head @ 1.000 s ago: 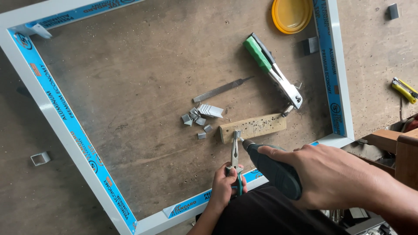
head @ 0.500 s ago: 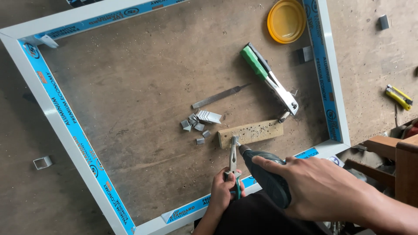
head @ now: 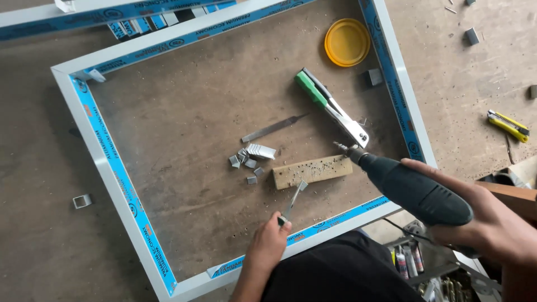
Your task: Drilling holes into small metal L-brackets while holding them with pliers on a wooden block.
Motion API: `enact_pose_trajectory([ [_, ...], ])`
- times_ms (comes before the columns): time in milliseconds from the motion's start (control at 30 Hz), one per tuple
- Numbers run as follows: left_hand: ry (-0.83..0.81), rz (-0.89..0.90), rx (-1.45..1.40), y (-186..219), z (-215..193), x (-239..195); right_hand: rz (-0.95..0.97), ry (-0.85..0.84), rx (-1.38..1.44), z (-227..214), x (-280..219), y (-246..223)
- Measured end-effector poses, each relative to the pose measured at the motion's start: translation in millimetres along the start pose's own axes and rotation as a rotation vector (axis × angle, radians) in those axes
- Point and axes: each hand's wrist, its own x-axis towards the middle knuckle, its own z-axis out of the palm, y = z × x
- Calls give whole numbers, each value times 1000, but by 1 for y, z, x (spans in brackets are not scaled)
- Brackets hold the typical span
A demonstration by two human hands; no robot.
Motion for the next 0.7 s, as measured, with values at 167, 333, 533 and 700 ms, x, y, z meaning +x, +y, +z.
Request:
enact_pose_trajectory([
  [167,-84,-47,-551,-31,-2,11,-29,80,182,7,-1,9],
  [333,-121,127,-998,-56,-14,-6,-226,-16,-62,38,30,3],
  [533,43,96,-1098,-77,-35,-32,-475,146,-618,102,70,-11],
  [700,135,-25,-1162,-84,-40,-23,-546,260,-845,145,96,-31],
])
